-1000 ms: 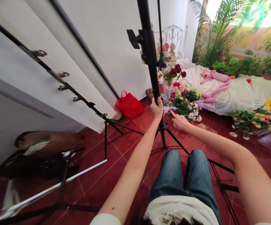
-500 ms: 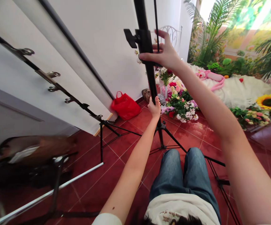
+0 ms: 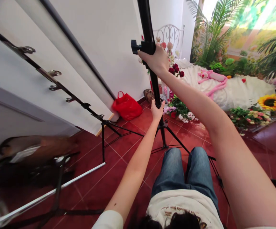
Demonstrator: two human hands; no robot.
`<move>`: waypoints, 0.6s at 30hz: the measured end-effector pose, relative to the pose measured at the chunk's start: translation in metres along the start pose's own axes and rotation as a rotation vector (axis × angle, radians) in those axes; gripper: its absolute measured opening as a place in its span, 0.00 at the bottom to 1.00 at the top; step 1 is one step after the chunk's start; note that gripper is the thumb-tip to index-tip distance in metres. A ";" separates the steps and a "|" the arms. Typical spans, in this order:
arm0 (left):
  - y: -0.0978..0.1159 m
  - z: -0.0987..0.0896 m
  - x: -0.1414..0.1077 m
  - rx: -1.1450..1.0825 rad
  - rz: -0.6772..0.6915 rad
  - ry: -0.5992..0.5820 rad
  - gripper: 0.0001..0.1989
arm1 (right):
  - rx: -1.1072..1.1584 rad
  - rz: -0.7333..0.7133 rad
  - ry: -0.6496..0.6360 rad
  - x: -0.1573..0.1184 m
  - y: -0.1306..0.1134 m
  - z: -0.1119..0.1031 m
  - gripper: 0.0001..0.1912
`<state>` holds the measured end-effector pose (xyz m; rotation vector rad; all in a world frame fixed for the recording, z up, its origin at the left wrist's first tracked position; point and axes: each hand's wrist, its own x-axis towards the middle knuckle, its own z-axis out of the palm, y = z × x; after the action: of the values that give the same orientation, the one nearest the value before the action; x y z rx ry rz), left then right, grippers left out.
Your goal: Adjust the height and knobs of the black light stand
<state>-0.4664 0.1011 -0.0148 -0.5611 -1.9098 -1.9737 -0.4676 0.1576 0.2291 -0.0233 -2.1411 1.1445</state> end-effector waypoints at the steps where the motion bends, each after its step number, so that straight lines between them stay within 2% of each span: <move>1: -0.002 0.001 -0.002 0.006 -0.036 0.021 0.20 | -0.012 0.025 0.035 -0.005 0.006 0.003 0.14; 2: -0.003 0.002 -0.004 0.011 -0.063 0.046 0.19 | -0.001 0.042 0.044 -0.010 0.012 0.006 0.14; 7: -0.007 0.002 -0.004 0.017 -0.079 0.012 0.19 | 0.217 -0.002 -0.251 -0.035 0.051 0.008 0.12; 11: -0.009 0.001 -0.004 0.020 -0.065 0.001 0.20 | 0.204 0.014 -0.447 -0.051 0.076 0.006 0.13; 13: -0.011 0.001 -0.004 0.021 -0.055 -0.003 0.21 | 0.191 0.042 -0.472 -0.060 0.087 0.008 0.13; 18: -0.015 0.003 -0.004 0.052 -0.063 0.022 0.21 | 0.291 0.122 -0.398 -0.073 0.100 0.021 0.11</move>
<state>-0.4707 0.1047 -0.0300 -0.4686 -1.9821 -1.9531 -0.4543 0.1800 0.1066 0.2261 -2.3115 1.6357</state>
